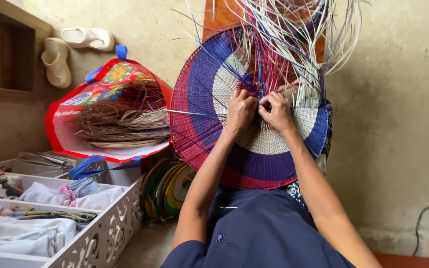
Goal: Weaving a circular mat by threading and pulling colorful fibers through a base structure
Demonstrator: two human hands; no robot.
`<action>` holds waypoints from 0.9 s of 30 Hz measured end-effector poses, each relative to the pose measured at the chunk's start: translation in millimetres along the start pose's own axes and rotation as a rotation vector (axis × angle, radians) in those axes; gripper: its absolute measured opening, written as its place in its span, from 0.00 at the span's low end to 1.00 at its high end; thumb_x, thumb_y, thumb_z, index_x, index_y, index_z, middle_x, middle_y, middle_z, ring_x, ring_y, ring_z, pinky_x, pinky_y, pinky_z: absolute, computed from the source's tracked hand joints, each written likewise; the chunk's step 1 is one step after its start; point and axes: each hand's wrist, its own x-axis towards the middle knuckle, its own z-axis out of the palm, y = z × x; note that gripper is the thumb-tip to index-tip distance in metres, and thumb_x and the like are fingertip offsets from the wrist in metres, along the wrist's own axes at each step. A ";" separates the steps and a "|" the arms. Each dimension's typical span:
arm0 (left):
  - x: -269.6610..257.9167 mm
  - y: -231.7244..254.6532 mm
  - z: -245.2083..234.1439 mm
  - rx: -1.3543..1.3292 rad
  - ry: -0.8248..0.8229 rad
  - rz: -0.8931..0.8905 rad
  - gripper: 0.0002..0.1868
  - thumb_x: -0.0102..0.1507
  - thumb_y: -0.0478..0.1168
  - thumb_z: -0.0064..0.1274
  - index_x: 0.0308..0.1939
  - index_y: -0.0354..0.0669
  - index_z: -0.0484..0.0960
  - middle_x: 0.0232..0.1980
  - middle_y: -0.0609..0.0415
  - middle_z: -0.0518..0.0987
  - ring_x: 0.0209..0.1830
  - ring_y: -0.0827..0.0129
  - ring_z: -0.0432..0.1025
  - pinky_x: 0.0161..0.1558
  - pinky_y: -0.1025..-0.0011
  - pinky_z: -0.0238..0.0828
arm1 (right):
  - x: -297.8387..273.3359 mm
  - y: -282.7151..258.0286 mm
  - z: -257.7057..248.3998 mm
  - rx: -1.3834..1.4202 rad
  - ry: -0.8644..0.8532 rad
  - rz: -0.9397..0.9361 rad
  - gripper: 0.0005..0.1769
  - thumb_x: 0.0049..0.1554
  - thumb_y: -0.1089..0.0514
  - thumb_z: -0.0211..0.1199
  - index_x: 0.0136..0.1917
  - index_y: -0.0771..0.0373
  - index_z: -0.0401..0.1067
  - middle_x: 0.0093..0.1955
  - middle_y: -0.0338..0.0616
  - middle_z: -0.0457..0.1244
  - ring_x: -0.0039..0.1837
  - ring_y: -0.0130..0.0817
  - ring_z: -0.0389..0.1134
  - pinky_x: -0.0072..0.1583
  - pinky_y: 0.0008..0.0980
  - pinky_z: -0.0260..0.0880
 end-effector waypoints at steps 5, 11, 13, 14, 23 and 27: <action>-4.8 -4.0 7.7 0.025 0.040 0.025 0.06 0.55 0.38 0.63 0.34 0.51 0.82 0.39 0.55 0.74 0.46 0.56 0.70 0.44 0.62 0.68 | -1.1 10.0 6.0 -0.150 -0.028 0.110 0.08 0.50 0.52 0.71 0.44 0.48 0.76 0.41 0.33 0.64 0.50 0.41 0.68 0.51 0.45 0.64; -9.4 -10.8 5.9 -0.119 0.019 0.001 0.10 0.53 0.42 0.65 0.32 0.51 0.78 0.40 0.55 0.73 0.46 0.56 0.69 0.44 0.60 0.68 | -4.1 25.8 21.7 0.063 0.022 0.181 0.06 0.48 0.57 0.71 0.40 0.50 0.78 0.38 0.37 0.65 0.43 0.39 0.68 0.47 0.40 0.66; -4.9 -5.0 -0.7 -0.155 0.019 -0.003 0.10 0.53 0.42 0.65 0.30 0.49 0.78 0.41 0.54 0.73 0.46 0.54 0.69 0.45 0.59 0.68 | -4.2 22.9 19.5 0.173 0.048 0.209 0.06 0.47 0.58 0.71 0.41 0.50 0.78 0.38 0.39 0.66 0.41 0.37 0.67 0.44 0.36 0.67; -3.0 -1.2 -3.5 -0.136 0.032 -0.006 0.08 0.52 0.39 0.65 0.30 0.47 0.79 0.41 0.53 0.74 0.45 0.53 0.70 0.44 0.59 0.69 | -5.5 20.6 18.7 0.189 0.067 0.202 0.06 0.47 0.59 0.71 0.41 0.52 0.79 0.38 0.41 0.66 0.40 0.38 0.68 0.43 0.36 0.68; -10.5 -14.4 -6.7 -0.389 -0.007 -0.156 0.06 0.61 0.46 0.60 0.35 0.51 0.84 0.37 0.49 0.78 0.41 0.50 0.74 0.44 0.57 0.71 | -1.2 25.3 21.3 -0.021 0.064 0.054 0.10 0.45 0.57 0.73 0.43 0.50 0.79 0.36 0.37 0.64 0.44 0.43 0.68 0.48 0.43 0.69; -12.0 -12.2 -10.7 -0.382 0.020 -0.197 0.07 0.65 0.44 0.57 0.38 0.47 0.84 0.34 0.44 0.80 0.38 0.45 0.75 0.41 0.55 0.72 | 3.3 24.8 25.4 0.040 0.100 0.049 0.06 0.48 0.58 0.74 0.41 0.53 0.79 0.36 0.41 0.65 0.45 0.46 0.69 0.49 0.44 0.69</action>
